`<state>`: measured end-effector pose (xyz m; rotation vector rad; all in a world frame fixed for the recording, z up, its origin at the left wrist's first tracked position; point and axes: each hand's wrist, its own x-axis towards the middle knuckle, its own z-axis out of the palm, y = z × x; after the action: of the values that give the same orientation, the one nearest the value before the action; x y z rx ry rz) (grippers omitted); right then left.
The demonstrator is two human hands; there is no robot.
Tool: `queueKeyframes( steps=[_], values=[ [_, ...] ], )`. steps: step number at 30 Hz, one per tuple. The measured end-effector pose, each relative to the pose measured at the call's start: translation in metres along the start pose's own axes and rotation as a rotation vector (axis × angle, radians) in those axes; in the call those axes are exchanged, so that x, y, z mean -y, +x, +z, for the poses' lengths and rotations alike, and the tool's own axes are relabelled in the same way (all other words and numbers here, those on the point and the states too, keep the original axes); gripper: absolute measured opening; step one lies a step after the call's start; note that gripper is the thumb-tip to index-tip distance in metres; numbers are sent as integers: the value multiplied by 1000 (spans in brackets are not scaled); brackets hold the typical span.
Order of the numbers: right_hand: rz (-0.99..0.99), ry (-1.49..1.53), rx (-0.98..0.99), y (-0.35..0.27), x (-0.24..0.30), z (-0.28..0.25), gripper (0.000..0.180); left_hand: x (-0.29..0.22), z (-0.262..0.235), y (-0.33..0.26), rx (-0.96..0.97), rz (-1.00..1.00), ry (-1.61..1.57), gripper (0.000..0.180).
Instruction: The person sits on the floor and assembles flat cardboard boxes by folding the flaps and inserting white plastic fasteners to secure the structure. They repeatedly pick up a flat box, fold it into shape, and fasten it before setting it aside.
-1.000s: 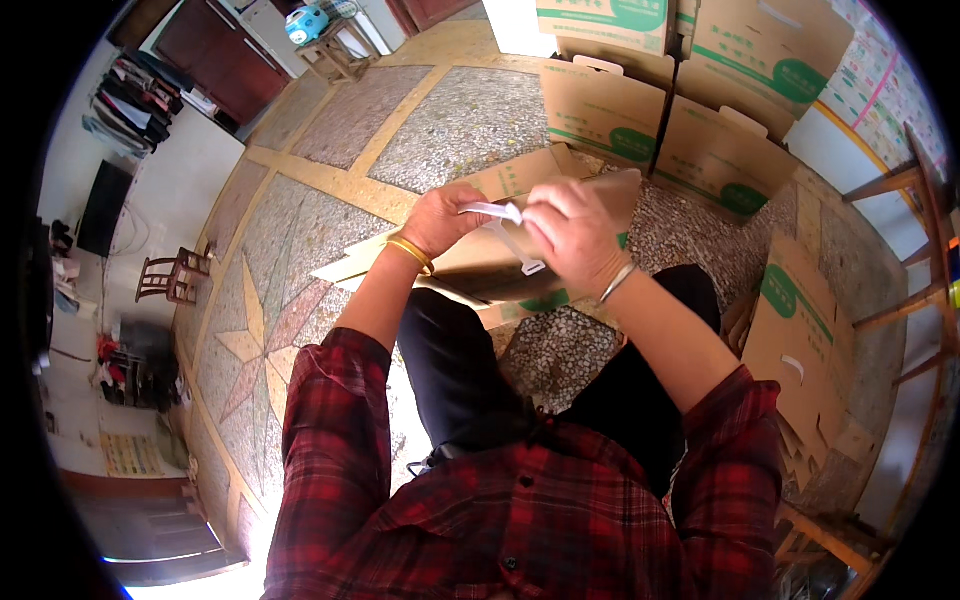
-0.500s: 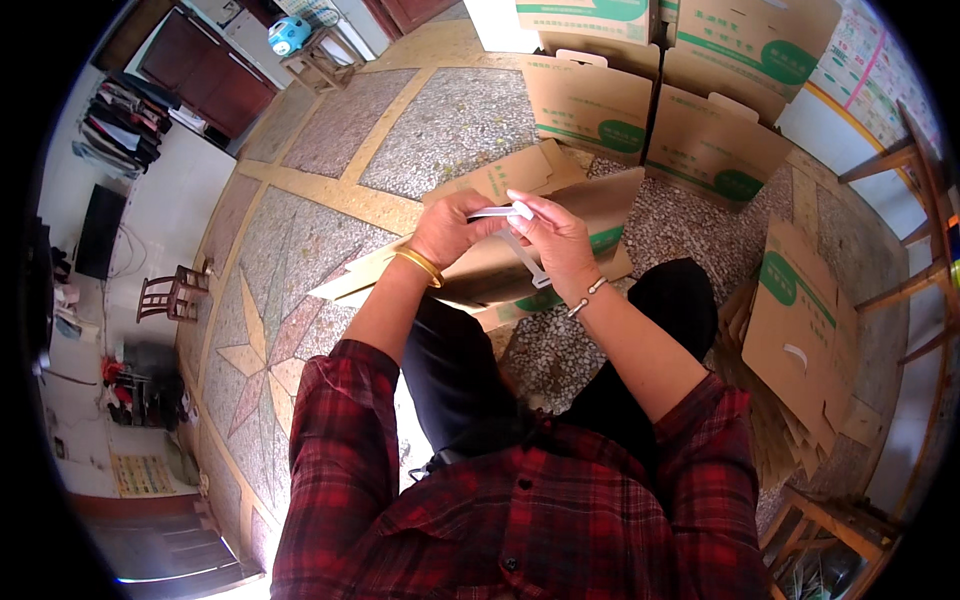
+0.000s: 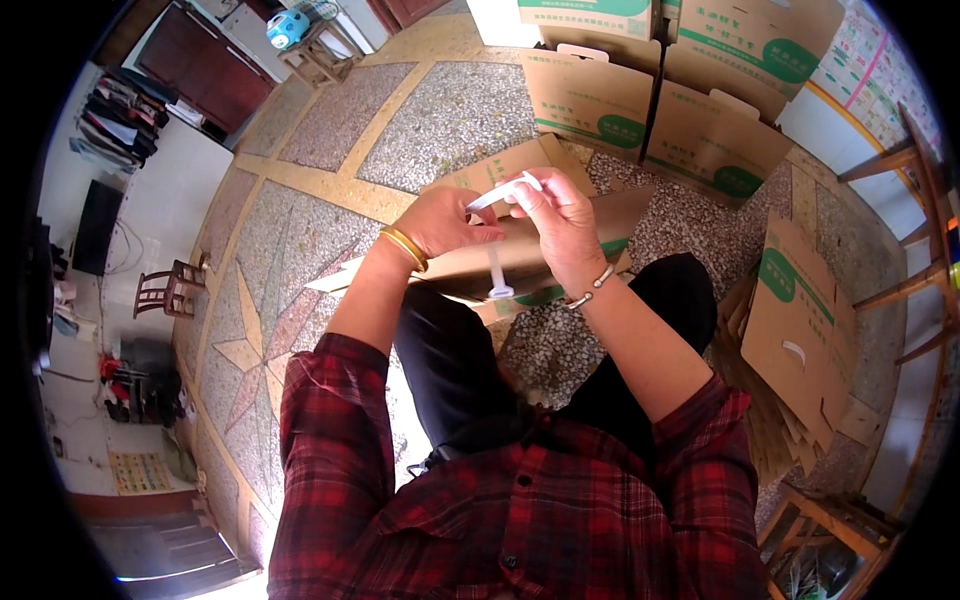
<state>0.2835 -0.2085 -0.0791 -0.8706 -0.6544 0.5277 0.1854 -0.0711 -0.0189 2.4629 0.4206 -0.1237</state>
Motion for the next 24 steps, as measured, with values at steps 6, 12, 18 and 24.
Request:
queueKeyframes(
  steps=[6, 12, 18, 24],
  values=[
    [161, 442, -199, 6, 13, -11, 16, 20, -11, -8, 85, 71, 116, 23],
    [282, 446, -149, -4, 27, -64, 19, 40, 5, -9, -209, 128, 142, 22],
    [567, -228, -32, -46, -22, -104, 22, 73, -1, 14, -331, -44, -33, 27],
    [413, -411, 47, -45, -52, -93, 24, 124, -30, 12, -398, -90, -252, 24]
  ],
)
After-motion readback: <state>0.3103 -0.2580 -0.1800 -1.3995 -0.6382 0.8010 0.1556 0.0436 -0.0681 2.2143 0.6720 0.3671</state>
